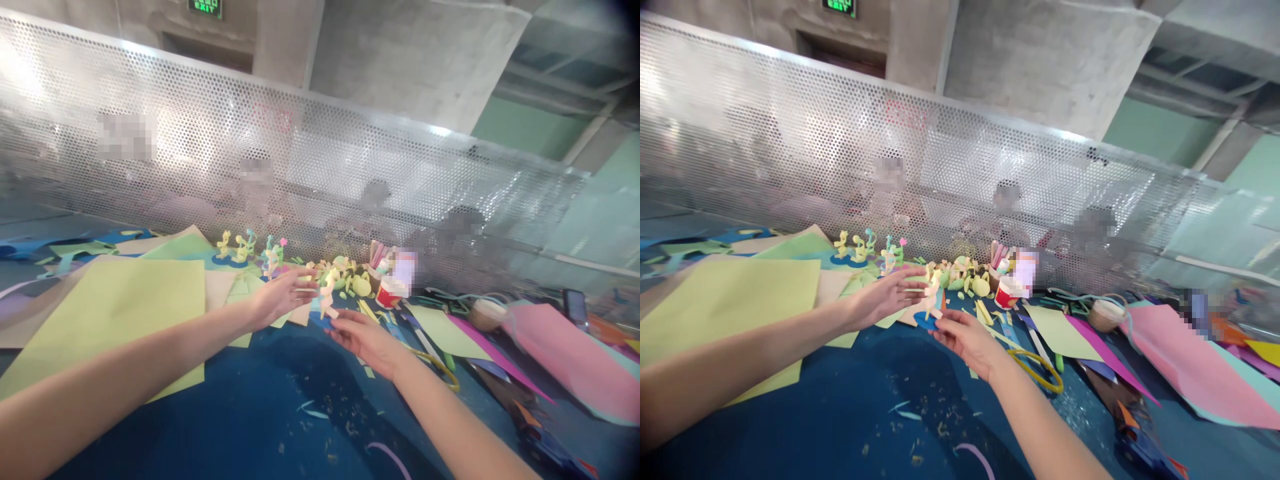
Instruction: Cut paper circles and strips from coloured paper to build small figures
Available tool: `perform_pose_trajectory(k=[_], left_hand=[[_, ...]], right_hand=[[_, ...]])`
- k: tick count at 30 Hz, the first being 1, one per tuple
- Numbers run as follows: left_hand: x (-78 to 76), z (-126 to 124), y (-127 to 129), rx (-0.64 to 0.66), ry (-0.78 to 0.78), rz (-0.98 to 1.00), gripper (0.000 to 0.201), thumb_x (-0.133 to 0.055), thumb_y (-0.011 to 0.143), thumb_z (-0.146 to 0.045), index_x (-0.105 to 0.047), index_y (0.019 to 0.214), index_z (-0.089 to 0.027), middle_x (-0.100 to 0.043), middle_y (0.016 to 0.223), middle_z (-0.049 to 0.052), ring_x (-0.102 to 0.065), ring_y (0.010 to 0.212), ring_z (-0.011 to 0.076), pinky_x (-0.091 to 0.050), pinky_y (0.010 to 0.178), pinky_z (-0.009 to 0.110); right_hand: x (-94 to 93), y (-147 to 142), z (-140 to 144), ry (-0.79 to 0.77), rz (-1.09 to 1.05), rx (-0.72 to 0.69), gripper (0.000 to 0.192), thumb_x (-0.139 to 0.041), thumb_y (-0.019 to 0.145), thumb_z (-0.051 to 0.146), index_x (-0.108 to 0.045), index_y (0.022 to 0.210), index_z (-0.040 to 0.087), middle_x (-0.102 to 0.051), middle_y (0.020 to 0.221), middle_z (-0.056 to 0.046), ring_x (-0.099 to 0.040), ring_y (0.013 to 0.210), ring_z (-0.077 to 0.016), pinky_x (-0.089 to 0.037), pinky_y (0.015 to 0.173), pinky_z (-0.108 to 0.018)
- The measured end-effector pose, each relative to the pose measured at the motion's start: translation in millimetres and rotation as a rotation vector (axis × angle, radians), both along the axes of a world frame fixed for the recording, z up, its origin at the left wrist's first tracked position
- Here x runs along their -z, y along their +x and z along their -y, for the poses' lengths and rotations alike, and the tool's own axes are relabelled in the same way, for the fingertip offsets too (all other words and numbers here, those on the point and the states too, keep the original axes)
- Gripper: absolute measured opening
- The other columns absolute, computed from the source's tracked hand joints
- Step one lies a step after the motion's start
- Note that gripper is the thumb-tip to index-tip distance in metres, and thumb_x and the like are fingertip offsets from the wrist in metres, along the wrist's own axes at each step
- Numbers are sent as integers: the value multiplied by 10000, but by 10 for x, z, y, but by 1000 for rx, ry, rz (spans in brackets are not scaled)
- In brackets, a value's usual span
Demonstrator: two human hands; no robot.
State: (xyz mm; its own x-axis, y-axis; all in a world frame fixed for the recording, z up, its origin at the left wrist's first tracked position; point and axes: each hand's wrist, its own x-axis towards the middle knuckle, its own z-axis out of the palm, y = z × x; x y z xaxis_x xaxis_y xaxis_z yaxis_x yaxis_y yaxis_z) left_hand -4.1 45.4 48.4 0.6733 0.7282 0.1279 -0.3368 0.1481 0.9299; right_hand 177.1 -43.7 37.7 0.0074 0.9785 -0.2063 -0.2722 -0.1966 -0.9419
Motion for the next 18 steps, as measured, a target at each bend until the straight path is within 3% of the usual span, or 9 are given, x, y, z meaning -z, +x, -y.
perform_pose_trajectory(k=[5, 11, 18], left_hand=[[86, 46, 16, 23, -55, -181, 285, -618, 760, -302, -563, 987, -139, -628, 885, 75, -634, 824, 185, -446, 891, 371], [82, 137, 18, 64, -93, -253, 259, -674, 700, -297, -573, 883, -143, -642, 753, 38, -637, 709, 149, -465, 847, 342], [54, -46, -72, -13, -114, -346, 175, -721, 627, -204, -596, 733, -142, -647, 688, 6, -635, 630, 133, -505, 771, 276]], right_hand=[[-61, 48, -27, 26, -1, 31, 166, -675, 675, 121, -628, 834, 136, -677, 731, -9, -661, 678, -93, -532, 671, -156], [-75, 18, -8, 30, 19, -13, 222, -675, 672, 115, -626, 889, 123, -692, 764, -39, -659, 675, -100, -530, 663, -163], [-27, -32, 24, 61, 92, -33, 439, -653, 740, 299, -498, 1141, 209, -699, 802, -40, -665, 756, -131, -520, 714, -220]])
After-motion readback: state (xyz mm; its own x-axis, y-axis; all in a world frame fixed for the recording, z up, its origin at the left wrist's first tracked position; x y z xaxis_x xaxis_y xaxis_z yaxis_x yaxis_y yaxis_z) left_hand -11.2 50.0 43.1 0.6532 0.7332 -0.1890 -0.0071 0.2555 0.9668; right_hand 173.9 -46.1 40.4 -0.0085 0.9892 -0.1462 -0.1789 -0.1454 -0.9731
